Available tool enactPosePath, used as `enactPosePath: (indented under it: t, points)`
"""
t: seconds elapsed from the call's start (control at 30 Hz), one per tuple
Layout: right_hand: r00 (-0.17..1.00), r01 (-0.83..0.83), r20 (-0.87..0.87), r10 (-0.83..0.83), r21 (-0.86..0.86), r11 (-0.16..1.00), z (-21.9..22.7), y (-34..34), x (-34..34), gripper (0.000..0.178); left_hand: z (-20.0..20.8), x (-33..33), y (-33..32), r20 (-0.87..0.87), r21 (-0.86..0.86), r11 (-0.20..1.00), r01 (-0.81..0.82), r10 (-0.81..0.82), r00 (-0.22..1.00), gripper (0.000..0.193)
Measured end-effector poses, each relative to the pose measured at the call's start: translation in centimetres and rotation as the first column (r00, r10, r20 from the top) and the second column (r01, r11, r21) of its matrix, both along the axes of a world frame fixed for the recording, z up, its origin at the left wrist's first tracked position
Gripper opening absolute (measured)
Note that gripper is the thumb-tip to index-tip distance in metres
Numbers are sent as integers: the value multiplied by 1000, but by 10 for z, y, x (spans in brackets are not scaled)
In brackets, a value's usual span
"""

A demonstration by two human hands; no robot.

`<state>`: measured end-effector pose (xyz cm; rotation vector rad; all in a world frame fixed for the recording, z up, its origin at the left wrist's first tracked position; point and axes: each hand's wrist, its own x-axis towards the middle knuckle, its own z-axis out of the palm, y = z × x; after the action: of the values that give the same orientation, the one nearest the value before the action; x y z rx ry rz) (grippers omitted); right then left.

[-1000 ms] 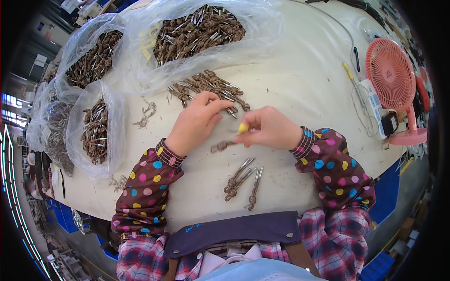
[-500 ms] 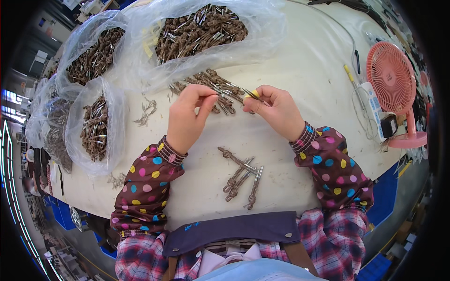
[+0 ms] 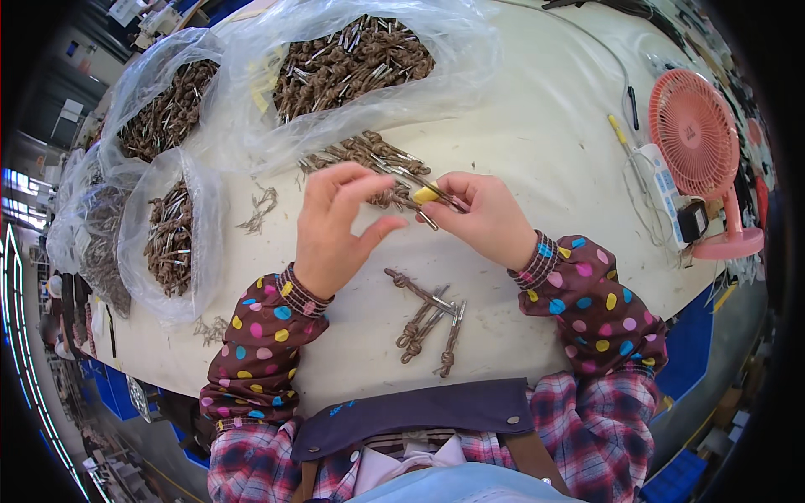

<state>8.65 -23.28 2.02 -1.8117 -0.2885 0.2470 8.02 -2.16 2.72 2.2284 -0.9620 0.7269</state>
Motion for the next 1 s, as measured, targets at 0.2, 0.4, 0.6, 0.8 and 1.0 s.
enactPosePath:
  t: [0.2, 0.4, 0.6, 0.8, 1.0]
  points:
    - [754, 162, 646, 120, -360, 919, -7, -2, -3, 19, 2, 3, 12, -671, -67, 994, -89, 21, 741, 31]
    - [955, 73, 298, -4, -224, 972, -8, -2, 2, 20, -11, 1, 8, -781, -228, 958, -174, -74, 621, 25]
    - [934, 78, 356, 17, -249, 965, -7, 1, -2, 21, -6, 1, 6, -707, -25, 996, -82, 40, 706, 19]
    - [963, 63, 268, 10, -261, 963, -2, 5, -7, 21, -6, 0, 4, -606, -39, 997, -62, 26, 795, 14]
    - [906, 104, 419, 52, -342, 934, 0, 4, -8, 37, -14, 0, 2, -782, -210, 962, -174, -58, 621, 12]
